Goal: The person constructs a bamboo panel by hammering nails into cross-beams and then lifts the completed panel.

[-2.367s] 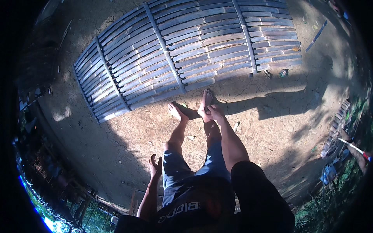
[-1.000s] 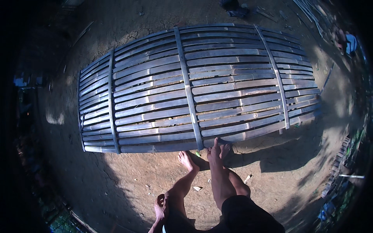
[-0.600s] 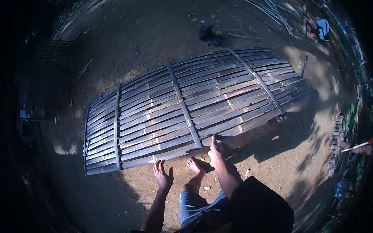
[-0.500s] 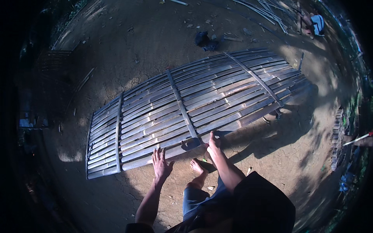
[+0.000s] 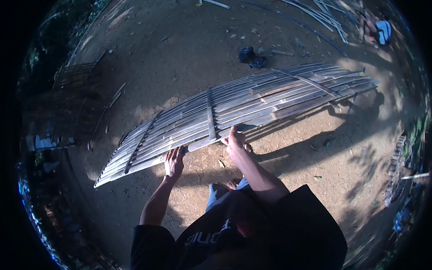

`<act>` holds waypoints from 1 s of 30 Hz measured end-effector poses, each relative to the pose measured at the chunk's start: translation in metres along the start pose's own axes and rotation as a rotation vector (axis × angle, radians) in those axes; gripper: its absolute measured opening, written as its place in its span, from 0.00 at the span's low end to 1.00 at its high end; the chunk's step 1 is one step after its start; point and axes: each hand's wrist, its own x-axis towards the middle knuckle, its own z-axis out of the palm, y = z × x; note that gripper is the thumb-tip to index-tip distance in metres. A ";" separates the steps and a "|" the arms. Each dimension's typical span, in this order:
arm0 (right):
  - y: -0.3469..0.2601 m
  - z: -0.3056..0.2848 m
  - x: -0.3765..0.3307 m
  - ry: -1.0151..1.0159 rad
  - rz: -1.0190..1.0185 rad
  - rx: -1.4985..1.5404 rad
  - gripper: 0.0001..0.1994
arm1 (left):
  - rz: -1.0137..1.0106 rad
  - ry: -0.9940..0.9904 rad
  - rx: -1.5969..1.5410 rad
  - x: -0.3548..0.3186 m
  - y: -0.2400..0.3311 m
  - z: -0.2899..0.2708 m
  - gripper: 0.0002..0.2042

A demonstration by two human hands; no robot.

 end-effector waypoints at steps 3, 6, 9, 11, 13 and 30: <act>-0.064 0.024 0.003 -0.185 0.011 0.108 0.18 | -0.017 0.069 0.059 0.068 -0.002 -0.040 0.21; -0.111 0.062 0.003 -0.356 -0.024 0.129 0.19 | -0.025 0.118 0.085 0.111 -0.016 -0.057 0.21; -0.159 0.101 0.002 -0.407 -0.047 0.075 0.17 | -0.092 0.160 0.052 0.155 -0.025 -0.074 0.19; -0.191 0.123 0.001 -0.421 -0.056 0.068 0.15 | -0.109 0.152 0.057 0.181 -0.028 -0.084 0.18; -0.208 0.134 -0.002 -0.446 -0.080 0.040 0.13 | -0.156 0.121 0.013 0.195 -0.031 -0.092 0.16; -0.331 0.281 0.020 -0.577 -0.272 -0.422 0.29 | -0.159 0.068 -0.053 0.385 -0.109 -0.154 0.12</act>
